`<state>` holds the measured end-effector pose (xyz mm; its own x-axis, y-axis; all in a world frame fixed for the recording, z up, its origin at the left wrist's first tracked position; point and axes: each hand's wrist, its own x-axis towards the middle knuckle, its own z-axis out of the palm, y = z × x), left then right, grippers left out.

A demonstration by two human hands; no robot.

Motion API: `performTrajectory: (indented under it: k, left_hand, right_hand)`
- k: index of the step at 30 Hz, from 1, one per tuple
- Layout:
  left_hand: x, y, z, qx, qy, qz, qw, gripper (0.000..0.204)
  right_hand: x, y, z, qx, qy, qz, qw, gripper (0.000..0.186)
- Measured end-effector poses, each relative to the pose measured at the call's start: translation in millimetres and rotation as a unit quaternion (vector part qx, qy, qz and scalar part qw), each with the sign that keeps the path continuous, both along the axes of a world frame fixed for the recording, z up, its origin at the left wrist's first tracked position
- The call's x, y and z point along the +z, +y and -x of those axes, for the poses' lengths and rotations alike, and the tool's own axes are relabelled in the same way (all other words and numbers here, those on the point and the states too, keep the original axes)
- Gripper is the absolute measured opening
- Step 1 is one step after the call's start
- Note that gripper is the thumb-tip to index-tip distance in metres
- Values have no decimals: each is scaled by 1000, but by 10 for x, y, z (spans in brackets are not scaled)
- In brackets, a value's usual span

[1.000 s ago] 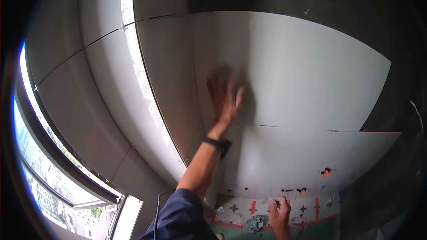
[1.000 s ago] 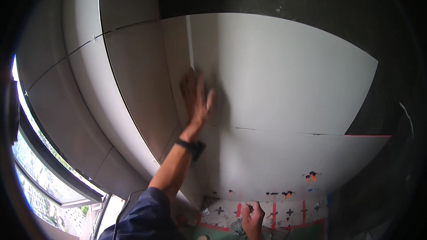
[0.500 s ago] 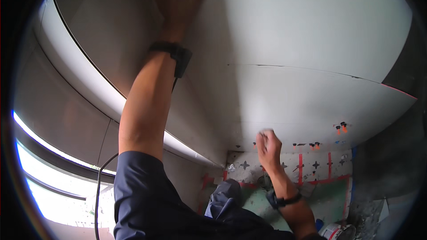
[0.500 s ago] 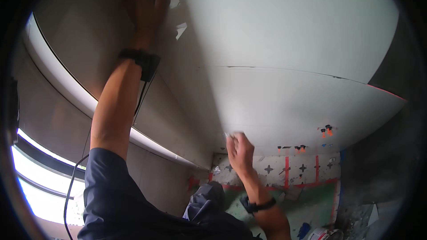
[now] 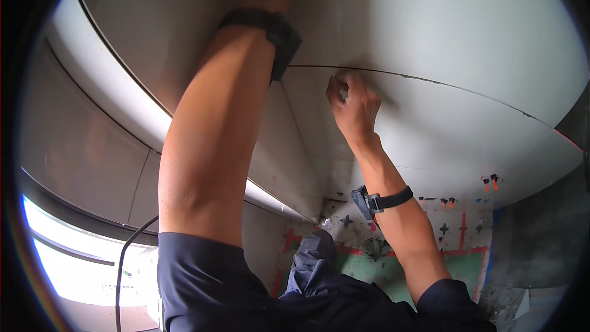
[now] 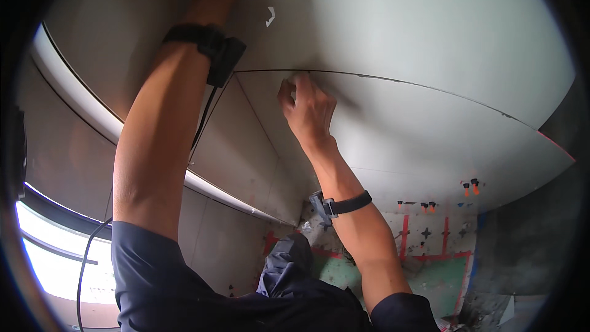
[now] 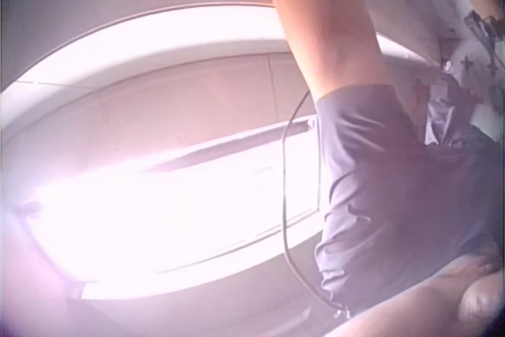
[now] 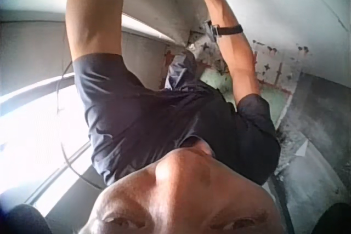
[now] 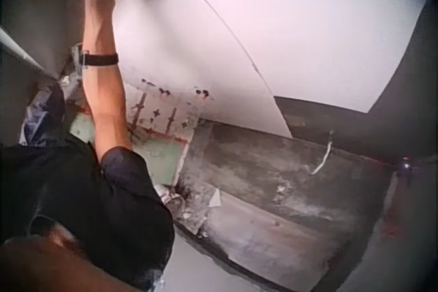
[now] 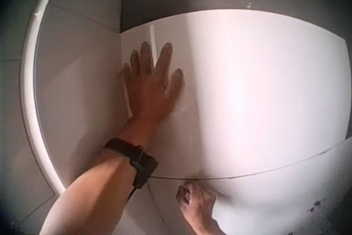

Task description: Installing large format wall tiles onto a prepared surface with adhesive mortar and spacers.

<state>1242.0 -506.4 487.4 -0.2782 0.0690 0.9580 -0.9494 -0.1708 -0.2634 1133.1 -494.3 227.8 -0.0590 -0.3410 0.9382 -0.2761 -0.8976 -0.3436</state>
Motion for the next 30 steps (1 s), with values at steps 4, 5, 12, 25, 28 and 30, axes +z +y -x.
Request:
performTrajectory:
  k: [4,5,12,25,28,30]
  left_hand:
    - [-34,-6,-24,-3,9,4,1000,60]
    - [-38,-1,-36,-3,8,5,1000,60]
    - [-22,10,-9,-24,22,1,999,59]
    - [-30,-9,-41,-34,11,3,999,59]
    - [-72,-7,-21,-43,22,-8,999,59]
    - [-96,-12,-13,-46,31,-7,998,59]
  right_hand:
    - [82,-24,-29,-14,17,-8,1000,20]
    - [113,-5,-37,-11,11,-2,1000,20]
    - [149,-11,-48,-54,49,2,997,18]
    - [209,0,-107,-81,83,-37,993,12]
    - [182,-1,-87,-87,96,-53,990,13]
    - [197,48,-28,-89,104,-73,988,14]
